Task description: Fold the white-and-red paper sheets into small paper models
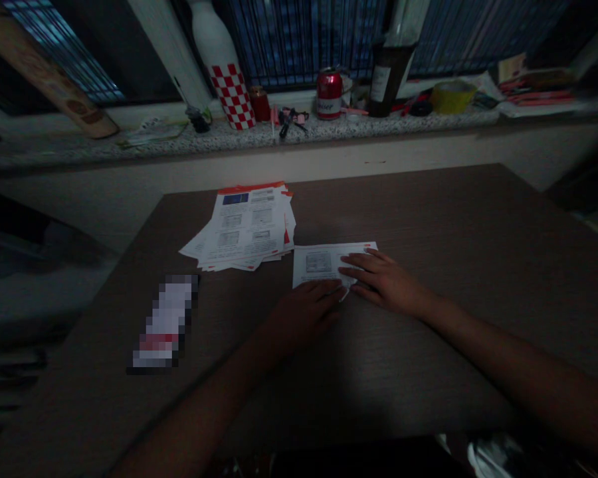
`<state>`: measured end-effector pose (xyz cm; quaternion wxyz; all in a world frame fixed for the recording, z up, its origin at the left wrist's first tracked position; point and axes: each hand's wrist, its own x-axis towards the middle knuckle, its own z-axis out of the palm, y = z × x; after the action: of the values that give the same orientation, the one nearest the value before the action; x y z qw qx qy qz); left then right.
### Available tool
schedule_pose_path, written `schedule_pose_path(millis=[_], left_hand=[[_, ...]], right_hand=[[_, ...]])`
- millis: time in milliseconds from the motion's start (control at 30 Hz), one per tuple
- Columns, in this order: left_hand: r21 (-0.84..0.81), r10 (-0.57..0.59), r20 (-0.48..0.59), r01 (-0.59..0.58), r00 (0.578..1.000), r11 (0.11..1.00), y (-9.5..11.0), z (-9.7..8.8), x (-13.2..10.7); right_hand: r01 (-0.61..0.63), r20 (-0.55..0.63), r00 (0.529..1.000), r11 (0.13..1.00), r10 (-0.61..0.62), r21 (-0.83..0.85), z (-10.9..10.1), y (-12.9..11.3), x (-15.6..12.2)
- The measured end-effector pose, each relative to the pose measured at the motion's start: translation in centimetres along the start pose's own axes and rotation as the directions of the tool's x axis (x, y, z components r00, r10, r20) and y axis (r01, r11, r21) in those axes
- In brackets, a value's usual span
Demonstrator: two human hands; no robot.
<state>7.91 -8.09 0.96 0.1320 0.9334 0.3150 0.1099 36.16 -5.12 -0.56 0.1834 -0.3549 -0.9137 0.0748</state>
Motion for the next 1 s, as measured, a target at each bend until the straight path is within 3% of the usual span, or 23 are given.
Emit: schedule_pose_path(millis=[1000], left_hand=[[0.009,0.051,-0.005,-0.051,0.999,0.999,-0.42,-0.27,0.40]], right_hand=[[0.011,-0.008,1.000,1.000,-0.011,-0.006,-0.14,0.07,0.07]])
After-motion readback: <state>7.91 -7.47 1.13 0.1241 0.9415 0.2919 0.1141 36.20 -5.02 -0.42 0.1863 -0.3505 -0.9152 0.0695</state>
